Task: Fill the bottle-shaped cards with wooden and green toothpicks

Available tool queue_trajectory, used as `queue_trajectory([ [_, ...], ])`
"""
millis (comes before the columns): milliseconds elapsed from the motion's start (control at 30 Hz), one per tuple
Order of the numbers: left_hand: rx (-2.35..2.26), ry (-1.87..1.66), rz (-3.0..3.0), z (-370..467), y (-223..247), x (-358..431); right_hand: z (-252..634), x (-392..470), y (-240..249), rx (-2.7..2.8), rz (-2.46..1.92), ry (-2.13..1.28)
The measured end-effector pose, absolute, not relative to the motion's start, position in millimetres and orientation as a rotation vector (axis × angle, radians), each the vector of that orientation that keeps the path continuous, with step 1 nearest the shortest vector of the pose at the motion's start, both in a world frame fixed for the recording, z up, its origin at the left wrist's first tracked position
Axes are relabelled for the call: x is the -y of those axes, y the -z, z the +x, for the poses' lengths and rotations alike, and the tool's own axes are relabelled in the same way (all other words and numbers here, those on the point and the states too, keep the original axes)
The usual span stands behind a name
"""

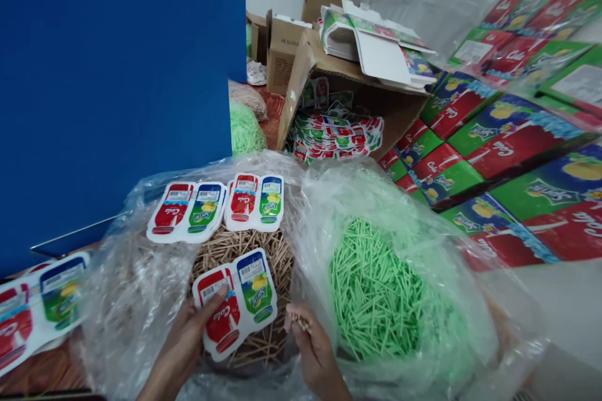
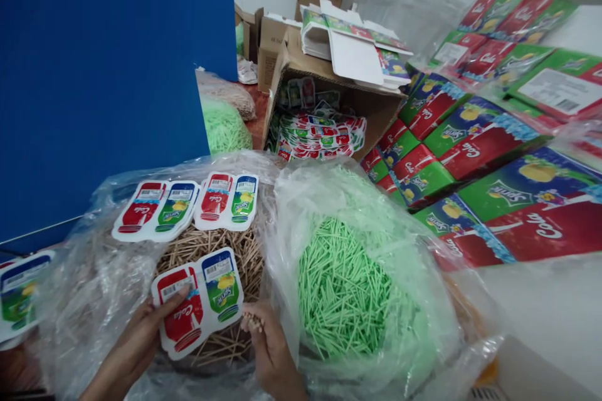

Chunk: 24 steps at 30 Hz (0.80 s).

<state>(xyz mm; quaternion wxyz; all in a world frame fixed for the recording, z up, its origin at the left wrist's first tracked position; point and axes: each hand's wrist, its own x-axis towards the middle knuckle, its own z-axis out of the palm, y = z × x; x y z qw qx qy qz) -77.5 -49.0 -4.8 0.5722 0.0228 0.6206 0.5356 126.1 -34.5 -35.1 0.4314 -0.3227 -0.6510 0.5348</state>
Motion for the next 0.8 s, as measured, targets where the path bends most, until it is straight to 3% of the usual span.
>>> queue_trajectory([
  [800,-1.440,-1.157,0.095,-77.1,3.8,49.8,127.2,40.1,31.6,1.625,-0.824,-1.357],
])
